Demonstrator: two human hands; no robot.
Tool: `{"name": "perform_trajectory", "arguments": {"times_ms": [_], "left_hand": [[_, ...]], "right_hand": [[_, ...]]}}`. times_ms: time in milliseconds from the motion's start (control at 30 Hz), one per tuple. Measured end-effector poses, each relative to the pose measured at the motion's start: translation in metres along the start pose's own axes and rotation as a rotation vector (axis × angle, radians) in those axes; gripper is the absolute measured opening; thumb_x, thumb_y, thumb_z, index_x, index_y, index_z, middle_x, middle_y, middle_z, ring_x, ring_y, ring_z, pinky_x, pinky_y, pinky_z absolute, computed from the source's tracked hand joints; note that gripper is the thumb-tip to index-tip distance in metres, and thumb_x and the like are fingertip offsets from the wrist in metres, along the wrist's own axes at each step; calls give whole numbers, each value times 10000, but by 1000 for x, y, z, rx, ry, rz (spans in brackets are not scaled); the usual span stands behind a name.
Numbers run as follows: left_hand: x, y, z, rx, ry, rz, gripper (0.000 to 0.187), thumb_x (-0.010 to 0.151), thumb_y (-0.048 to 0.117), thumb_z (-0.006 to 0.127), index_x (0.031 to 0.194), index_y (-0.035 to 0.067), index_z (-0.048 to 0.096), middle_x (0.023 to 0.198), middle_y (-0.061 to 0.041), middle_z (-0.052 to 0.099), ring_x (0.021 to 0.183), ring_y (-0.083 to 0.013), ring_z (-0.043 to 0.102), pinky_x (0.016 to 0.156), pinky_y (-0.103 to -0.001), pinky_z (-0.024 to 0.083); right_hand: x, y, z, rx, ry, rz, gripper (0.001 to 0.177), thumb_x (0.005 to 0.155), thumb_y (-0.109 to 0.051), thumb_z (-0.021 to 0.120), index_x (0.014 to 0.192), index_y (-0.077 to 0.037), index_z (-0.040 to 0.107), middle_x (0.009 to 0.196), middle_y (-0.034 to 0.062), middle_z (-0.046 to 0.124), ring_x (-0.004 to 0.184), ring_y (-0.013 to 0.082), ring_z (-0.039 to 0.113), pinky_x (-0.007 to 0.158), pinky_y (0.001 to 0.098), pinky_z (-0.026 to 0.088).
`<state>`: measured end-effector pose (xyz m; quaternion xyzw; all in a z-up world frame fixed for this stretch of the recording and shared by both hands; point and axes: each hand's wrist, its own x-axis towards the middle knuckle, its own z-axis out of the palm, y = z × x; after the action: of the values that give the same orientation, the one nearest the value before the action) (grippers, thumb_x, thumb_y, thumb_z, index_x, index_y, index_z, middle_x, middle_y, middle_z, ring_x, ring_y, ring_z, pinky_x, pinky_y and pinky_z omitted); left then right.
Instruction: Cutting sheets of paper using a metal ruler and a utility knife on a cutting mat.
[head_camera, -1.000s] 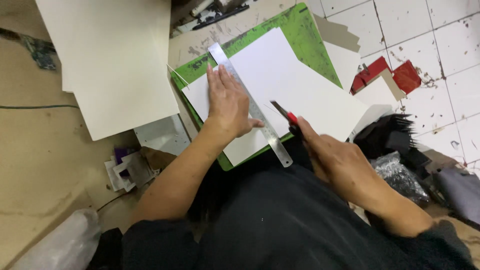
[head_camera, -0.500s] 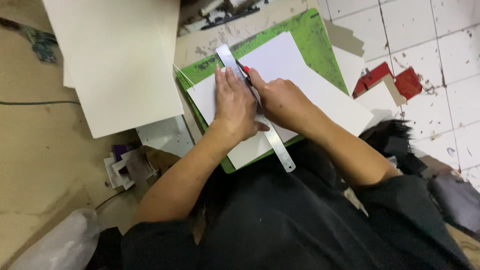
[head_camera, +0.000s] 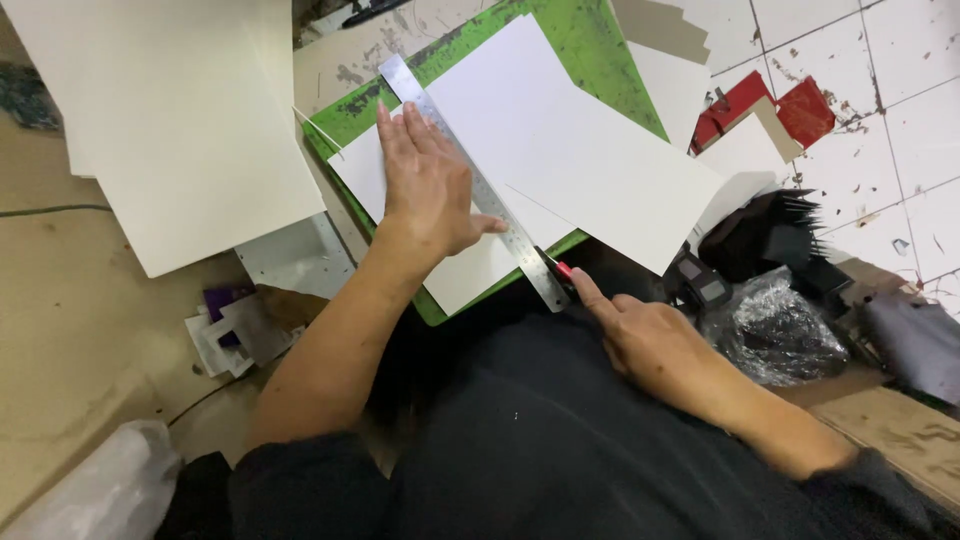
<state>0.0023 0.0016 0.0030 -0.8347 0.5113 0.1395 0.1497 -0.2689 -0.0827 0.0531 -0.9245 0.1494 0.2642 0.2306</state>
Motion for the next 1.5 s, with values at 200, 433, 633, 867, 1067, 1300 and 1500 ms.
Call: {"name": "perform_trajectory", "arguments": {"times_ms": [200, 433, 633, 867, 1067, 1300, 1500], "left_hand": [[1, 3, -4, -14, -18, -16, 1461, 608, 939, 706, 1476, -193, 388, 1521, -464, 356, 1440, -551, 393, 1194, -727, -22], [-6, 0, -17, -39, -49, -25, 1405, 651, 906, 717, 1473, -184, 387, 1515, -456, 365, 1444, -533, 386, 1207, -710, 9], [-9, -1, -21, -97, -62, -24, 1367, 689, 894, 697, 1482, -172, 378, 1523, -457, 354, 1459, -527, 365, 1208, -696, 23], [-15, 1, -16, -173, -56, -50, 1416, 657, 874, 743, 1515, -164, 308, 1578, -432, 271, 1510, -519, 263, 1233, -653, 16], [-17, -2, -7, -307, -23, -66, 1436, 649, 829, 788, 1537, -160, 246, 1612, -411, 193, 1532, -515, 192, 1256, -620, 46], [-26, -2, -3, -365, 45, -51, 1395, 695, 853, 718, 1554, -137, 241, 1638, -373, 173, 1546, -493, 168, 1263, -597, 97], [-27, 1, 2, -394, 58, -73, 1354, 718, 810, 736, 1566, -119, 233, 1655, -351, 143, 1555, -477, 148, 1264, -593, 116]], "right_hand": [[15, 67, -38, 348, 430, 240, 341, 912, -233, 771, 1238, -173, 692, 738, 169, 744, 702, 397, 737, 651, 451, 536], [71, 136, -38, 348, 449, 455, 501, 822, -486, 864, 1038, -84, 657, 990, 190, 639, 1038, 442, 667, 893, 533, 504], [77, 121, -54, 468, 357, 468, 583, 722, -394, 943, 1078, -47, 639, 966, 209, 677, 1012, 429, 692, 883, 516, 502], [100, 86, -64, 492, 417, 426, 550, 808, -469, 878, 1068, -92, 575, 997, 171, 639, 1032, 414, 675, 889, 509, 505], [136, 104, -57, 730, 441, 192, 374, 855, -263, 846, 1064, -66, 607, 993, 152, 687, 929, 295, 699, 841, 416, 524], [128, 98, -79, 879, 496, -118, 258, 865, -68, 831, 1001, -14, 618, 824, 105, 635, 754, 199, 595, 726, 312, 478], [142, 109, -73, 817, 523, -130, 235, 905, -113, 805, 1011, -42, 608, 746, 67, 576, 670, 195, 562, 677, 294, 442]]}}
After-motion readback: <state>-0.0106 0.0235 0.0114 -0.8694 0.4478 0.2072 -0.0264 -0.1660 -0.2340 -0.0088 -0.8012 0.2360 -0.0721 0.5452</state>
